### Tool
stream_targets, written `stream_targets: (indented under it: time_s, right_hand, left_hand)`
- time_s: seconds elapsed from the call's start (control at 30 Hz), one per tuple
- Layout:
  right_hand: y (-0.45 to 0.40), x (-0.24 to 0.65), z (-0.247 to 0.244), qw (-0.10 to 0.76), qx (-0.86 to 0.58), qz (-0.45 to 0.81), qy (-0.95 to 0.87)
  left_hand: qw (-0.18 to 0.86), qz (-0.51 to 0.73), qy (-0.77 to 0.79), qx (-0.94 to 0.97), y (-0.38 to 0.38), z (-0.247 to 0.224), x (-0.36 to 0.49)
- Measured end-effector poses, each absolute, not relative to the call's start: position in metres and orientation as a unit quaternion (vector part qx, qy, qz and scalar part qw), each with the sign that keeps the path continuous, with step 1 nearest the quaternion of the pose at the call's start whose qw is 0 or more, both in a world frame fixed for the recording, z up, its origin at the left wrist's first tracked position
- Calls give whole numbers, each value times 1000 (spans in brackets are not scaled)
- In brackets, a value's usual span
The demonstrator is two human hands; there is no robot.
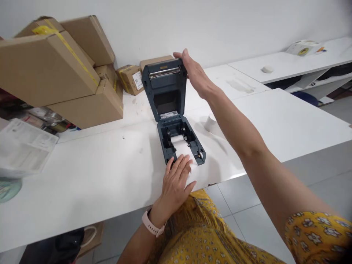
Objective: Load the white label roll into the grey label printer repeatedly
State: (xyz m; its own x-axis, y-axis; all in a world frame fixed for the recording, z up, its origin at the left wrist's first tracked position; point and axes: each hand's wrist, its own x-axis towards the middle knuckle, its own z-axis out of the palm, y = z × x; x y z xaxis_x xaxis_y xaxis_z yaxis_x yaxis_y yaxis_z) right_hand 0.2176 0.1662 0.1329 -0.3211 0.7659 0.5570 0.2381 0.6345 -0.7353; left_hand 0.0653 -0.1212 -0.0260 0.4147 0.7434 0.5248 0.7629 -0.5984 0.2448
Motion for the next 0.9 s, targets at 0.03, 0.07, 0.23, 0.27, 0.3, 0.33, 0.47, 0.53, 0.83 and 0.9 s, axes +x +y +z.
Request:
stream_targets:
  time_s: [0.03, 0.07, 0.23, 0.27, 0.3, 0.33, 0.47, 0.53, 0.83, 0.9]
  right_hand:
    - [173, 213, 134, 489, -314, 280, -764]
    - [174, 210, 133, 499, -303, 276, -763]
    - [115, 224, 115, 554, -312, 197, -746]
    - [97, 229, 110, 557, -318, 194, -742]
    - [80, 235, 104, 556, -320, 198, -741]
    - [63, 240, 98, 552, -316, 205, -743]
    - [11, 259, 66, 526, -272, 212, -778]
    - [-6, 266, 47, 511, -262, 195, -795]
    - [-42, 268, -17, 493, -299, 124, -808]
    - [-44, 263, -25, 518, -309, 119, -788]
  left_hand:
    - [30, -302, -452, -839, -121, -29, 66]
    - [46, -305, -458, -834, -120, -32, 66]
    - [101, -370, -477, -791, -119, -43, 74]
    - [99, -384, -473, -787, -119, -43, 75]
    - [92, -396, -468, -784, -120, -44, 77]
    - [84, -408, -464, -782, -120, -43, 78]
    - [86, -431, -462, -770, -124, -38, 84]
    - [120, -435, -462, -764, -127, -35, 87]
    - [152, -449, -468, -746, -137, -42, 90]
    - [152, -475, -459, -735, -138, -44, 89]
